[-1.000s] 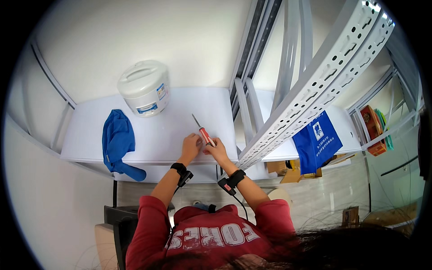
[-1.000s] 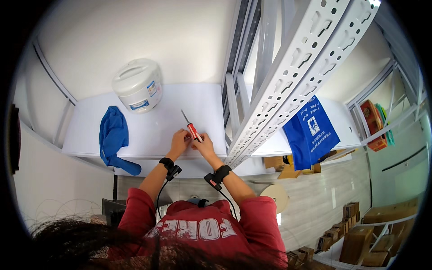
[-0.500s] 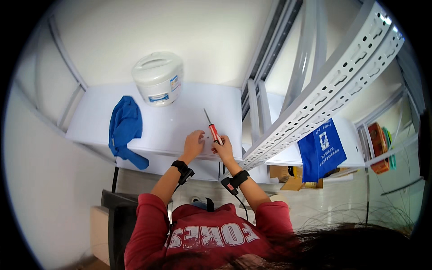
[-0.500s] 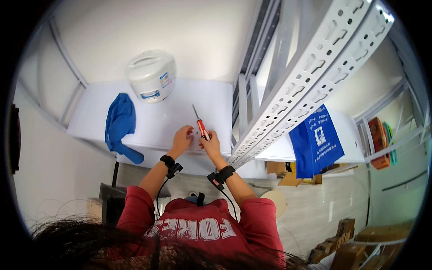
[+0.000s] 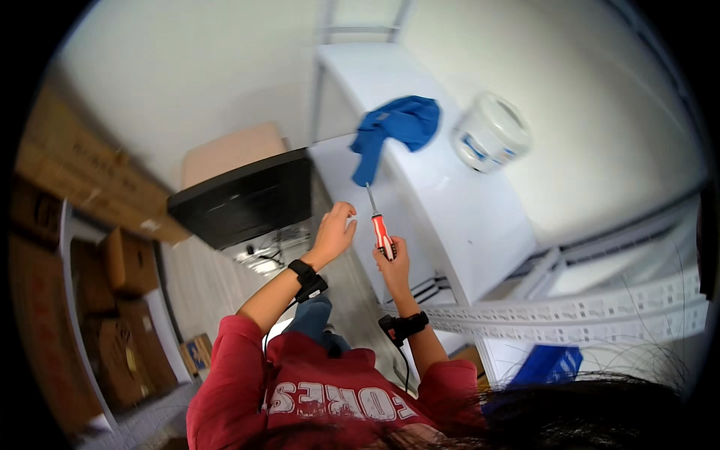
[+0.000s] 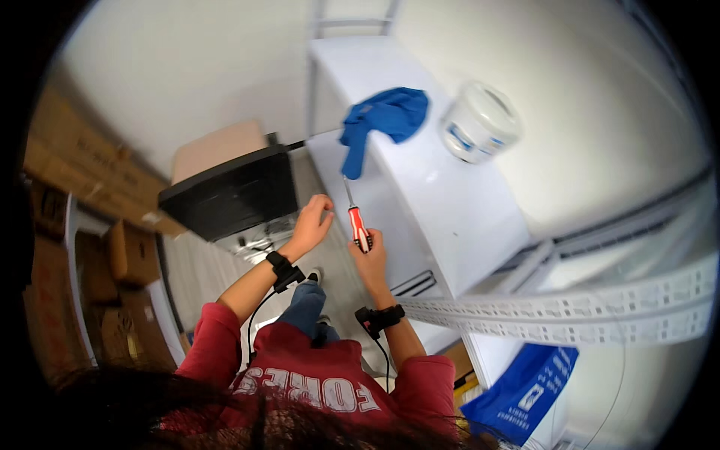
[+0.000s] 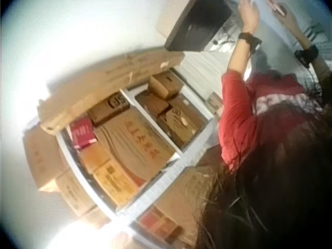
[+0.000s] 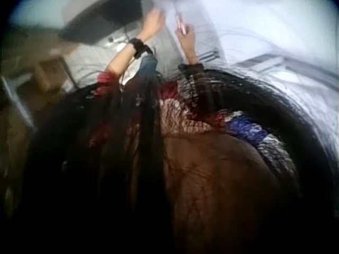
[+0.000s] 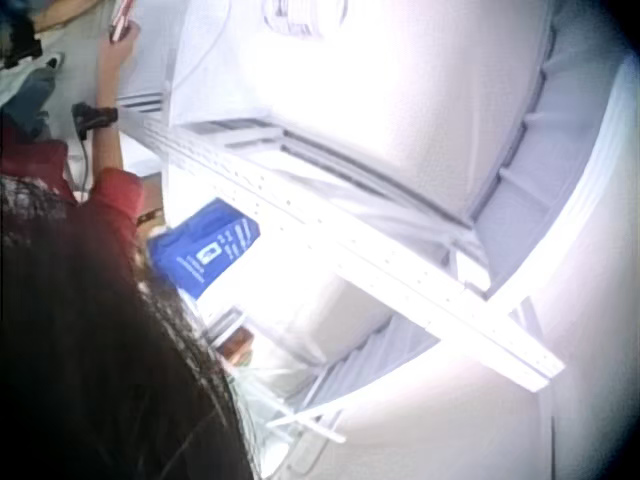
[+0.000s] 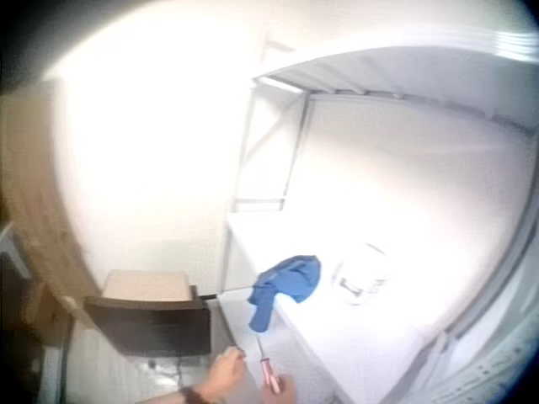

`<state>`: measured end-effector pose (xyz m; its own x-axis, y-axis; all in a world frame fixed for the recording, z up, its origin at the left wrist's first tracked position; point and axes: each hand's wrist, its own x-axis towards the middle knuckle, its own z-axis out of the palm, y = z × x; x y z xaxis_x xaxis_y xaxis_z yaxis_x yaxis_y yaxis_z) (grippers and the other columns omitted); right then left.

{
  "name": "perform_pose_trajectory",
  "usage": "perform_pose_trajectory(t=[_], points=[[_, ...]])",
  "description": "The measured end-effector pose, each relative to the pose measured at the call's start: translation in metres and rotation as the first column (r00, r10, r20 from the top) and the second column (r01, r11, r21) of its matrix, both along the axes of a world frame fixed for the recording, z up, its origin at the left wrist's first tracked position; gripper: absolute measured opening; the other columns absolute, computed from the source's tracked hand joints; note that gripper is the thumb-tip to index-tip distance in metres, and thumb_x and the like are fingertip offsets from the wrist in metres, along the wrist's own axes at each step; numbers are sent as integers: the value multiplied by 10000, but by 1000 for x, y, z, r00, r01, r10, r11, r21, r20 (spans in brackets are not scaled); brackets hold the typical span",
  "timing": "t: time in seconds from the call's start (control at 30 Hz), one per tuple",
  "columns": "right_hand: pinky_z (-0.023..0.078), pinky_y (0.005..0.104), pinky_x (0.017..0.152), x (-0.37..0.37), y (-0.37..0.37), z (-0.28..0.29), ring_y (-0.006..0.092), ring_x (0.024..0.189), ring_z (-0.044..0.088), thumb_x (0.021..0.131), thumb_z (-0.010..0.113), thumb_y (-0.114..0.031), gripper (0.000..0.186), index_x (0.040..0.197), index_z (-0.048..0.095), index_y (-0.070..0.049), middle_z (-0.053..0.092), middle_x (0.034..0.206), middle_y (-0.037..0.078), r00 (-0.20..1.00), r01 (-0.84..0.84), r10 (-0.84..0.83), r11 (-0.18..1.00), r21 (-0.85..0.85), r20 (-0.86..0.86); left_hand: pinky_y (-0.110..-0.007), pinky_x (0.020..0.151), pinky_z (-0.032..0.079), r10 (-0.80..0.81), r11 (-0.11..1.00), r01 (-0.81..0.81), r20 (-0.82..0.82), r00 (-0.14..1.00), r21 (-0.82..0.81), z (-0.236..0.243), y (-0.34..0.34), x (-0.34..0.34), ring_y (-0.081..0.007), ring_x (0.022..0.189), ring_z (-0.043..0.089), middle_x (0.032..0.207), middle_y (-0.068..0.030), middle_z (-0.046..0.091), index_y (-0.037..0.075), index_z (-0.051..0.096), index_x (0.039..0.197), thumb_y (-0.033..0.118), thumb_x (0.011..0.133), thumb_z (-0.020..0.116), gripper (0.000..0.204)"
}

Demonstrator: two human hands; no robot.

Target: The person uses a screwdriver to unscrew several screws from the top and back panels of a black kitchen appliance, removing a screw from a hole and placing it on the floor.

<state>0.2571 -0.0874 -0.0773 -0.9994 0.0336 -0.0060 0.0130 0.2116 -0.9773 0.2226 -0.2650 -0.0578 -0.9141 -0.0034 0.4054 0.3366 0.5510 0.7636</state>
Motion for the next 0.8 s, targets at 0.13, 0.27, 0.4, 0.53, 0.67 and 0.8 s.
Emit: perform_pose_trajectory(t=[0.13, 0.27, 0.4, 0.53, 0.67, 0.8], points=[[440, 220, 656, 14, -87, -20, 96, 765, 538, 773, 658, -63, 399, 1112, 451, -26, 570, 909, 37, 939, -318, 313, 948, -13, -142, -397, 843, 433, 329, 939, -336, -90, 940, -75, -21, -106, 47, -368, 1002, 516, 1121, -174, 498, 33, 526, 992, 17, 709, 602, 293], [444, 250, 719, 37, -144, -7, 117, 818, 552, 764, 675, -78, 451, 1148, 444, -26, 579, 948, 65, 876, -469, 468, 883, 23, -120, -426, 922, 370, 561, 785, -604, -255, 788, -140, -14, -173, 82, -364, 1105, 441, 1210, -171, 446, 31, 507, 1068, 8, 704, 605, 378], [474, 306, 660, 54, -174, -18, 205, 750, 610, 741, 701, -136, 446, 1115, 477, -39, 609, 851, 111, 819, -542, 557, 830, 130, -141, -421, 934, 350, 736, 631, -775, -279, 617, -49, -53, -208, 115, -360, 1127, 399, 1211, -206, 390, -13, 401, 1195, 32, 723, 633, 527], [476, 273, 658, 67, -198, -42, 154, 726, 602, 733, 694, -93, 428, 1106, 492, -30, 619, 857, 91, 785, -559, 594, 801, 213, -176, -418, 944, 353, 807, 588, -805, -120, 578, 79, -107, -224, 128, -342, 1158, 384, 1250, -207, 353, -8, 291, 1300, 40, 737, 631, 659], [489, 324, 644, 85, -227, -70, 241, 744, 633, 747, 695, -136, 441, 1121, 480, -41, 624, 859, 134, 806, -549, 577, 813, 195, -135, -401, 974, 357, 720, 680, -702, -17, 693, 212, -143, -253, 124, -315, 1204, 391, 1306, -193, 361, -5, 278, 1333, 38, 749, 621, 679], [498, 305, 668, 102, -245, -99, 226, 755, 647, 750, 692, -110, 447, 1132, 475, -32, 632, 863, 126, 826, -513, 538, 841, 171, -168, -380, 990, 358, 599, 749, -542, -39, 800, 381, -167, -273, 111, -283, 1189, 442, 1274, -173, 442, 0, 341, 1308, 45, 777, 603, 594]])
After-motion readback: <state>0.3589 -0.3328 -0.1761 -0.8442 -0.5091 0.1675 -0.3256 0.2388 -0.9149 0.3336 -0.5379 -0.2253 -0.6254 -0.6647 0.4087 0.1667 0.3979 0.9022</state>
